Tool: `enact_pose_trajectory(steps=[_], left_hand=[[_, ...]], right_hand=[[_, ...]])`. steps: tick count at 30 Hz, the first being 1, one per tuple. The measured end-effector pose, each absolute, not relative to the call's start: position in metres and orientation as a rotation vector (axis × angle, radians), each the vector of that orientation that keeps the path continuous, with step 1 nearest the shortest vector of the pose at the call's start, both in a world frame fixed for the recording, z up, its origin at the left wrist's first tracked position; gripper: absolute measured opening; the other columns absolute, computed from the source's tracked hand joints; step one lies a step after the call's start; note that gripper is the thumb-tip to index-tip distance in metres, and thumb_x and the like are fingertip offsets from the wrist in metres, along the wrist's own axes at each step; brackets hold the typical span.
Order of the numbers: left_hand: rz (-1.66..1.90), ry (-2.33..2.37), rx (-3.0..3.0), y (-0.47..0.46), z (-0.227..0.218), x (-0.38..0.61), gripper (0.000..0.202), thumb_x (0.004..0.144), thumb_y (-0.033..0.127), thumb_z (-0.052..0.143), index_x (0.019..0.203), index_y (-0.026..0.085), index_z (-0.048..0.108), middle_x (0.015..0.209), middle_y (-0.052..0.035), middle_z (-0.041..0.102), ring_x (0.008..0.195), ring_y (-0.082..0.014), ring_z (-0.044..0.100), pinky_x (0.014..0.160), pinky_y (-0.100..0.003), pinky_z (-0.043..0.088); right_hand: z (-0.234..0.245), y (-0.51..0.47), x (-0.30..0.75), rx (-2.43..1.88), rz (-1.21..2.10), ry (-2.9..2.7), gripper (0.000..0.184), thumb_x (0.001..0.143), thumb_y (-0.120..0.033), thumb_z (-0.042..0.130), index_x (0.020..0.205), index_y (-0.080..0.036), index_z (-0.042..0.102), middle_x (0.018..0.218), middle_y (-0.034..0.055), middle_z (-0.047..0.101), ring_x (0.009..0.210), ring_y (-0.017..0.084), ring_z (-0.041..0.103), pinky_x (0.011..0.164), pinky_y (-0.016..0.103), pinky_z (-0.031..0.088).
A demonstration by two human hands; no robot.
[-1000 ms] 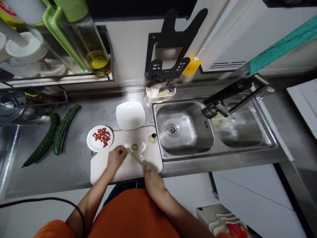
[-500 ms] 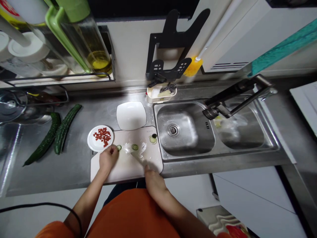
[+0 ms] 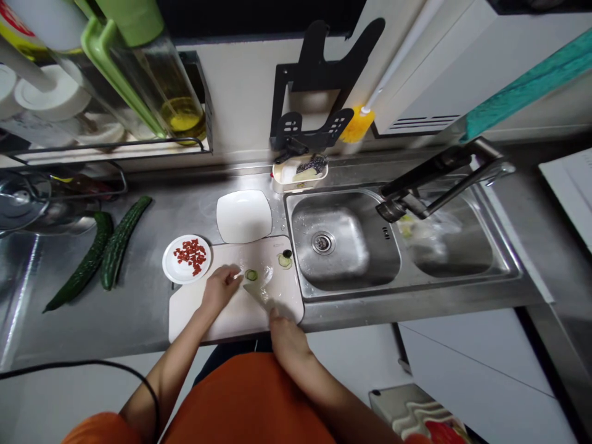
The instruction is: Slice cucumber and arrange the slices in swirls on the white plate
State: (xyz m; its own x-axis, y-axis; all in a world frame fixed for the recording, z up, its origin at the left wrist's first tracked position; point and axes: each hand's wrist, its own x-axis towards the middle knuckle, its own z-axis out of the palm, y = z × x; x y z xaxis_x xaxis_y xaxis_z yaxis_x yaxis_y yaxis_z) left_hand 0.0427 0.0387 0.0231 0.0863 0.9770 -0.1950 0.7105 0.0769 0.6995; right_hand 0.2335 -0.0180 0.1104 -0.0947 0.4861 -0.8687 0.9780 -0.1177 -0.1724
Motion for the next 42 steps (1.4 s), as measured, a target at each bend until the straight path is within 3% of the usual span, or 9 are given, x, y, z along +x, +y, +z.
enact_pose_trajectory(steps=[7,20,26,36,42], left_hand=[[0.291,1.569,1.667,0.056,0.016,0.064,0.020,0.073,0.014,0.061,0.091,0.021,0.064,0.088,-0.0012,0.057,0.076,-0.0118,0.054,0.071,-0.023,0.041],[0.189,1.563,1.691,0.064,0.023,0.073,0.008,0.074,0.012,0.059,0.077,0.019,0.062,0.081,-0.0010,0.056,0.074,-0.0122,0.052,0.069,-0.023,0.039],[0.149,1.581,1.656,0.066,0.026,0.077,0.002,0.077,0.019,0.061,0.076,0.019,0.064,0.072,-0.0003,0.060,0.068,-0.0123,0.052,0.064,-0.024,0.037],[0.160,1.668,1.596,0.057,0.024,0.060,0.017,0.079,0.019,0.055,0.087,0.022,0.070,0.080,-0.0011,0.069,0.073,-0.0130,0.058,0.068,-0.023,0.039],[0.233,1.753,1.561,0.041,0.024,0.047,0.014,0.080,0.021,0.054,0.079,0.021,0.068,0.077,-0.0004,0.067,0.070,-0.0112,0.057,0.066,-0.021,0.037]], right_hand=[[0.104,-0.022,0.235,1.663,-1.141,1.639,0.049,0.080,0.004,0.029,0.122,-0.010,0.049,0.103,0.0165,0.067,0.096,0.026,0.065,0.073,0.031,0.049],[0.099,-0.024,0.237,1.678,-1.155,1.648,0.051,0.080,0.004,0.030,0.125,-0.011,0.048,0.098,0.0147,0.069,0.092,0.027,0.066,0.069,0.032,0.048],[0.103,-0.021,0.238,1.668,-1.152,1.625,0.054,0.080,0.005,0.030,0.129,-0.011,0.045,0.101,0.0157,0.068,0.094,0.027,0.066,0.071,0.032,0.049],[0.107,-0.017,0.239,1.641,-1.150,1.631,0.051,0.080,0.003,0.030,0.126,-0.011,0.047,0.103,0.0152,0.067,0.096,0.025,0.065,0.072,0.030,0.048],[0.102,-0.018,0.242,1.649,-1.129,1.653,0.052,0.080,0.003,0.030,0.126,-0.012,0.047,0.105,0.0142,0.066,0.096,0.024,0.064,0.071,0.029,0.047]])
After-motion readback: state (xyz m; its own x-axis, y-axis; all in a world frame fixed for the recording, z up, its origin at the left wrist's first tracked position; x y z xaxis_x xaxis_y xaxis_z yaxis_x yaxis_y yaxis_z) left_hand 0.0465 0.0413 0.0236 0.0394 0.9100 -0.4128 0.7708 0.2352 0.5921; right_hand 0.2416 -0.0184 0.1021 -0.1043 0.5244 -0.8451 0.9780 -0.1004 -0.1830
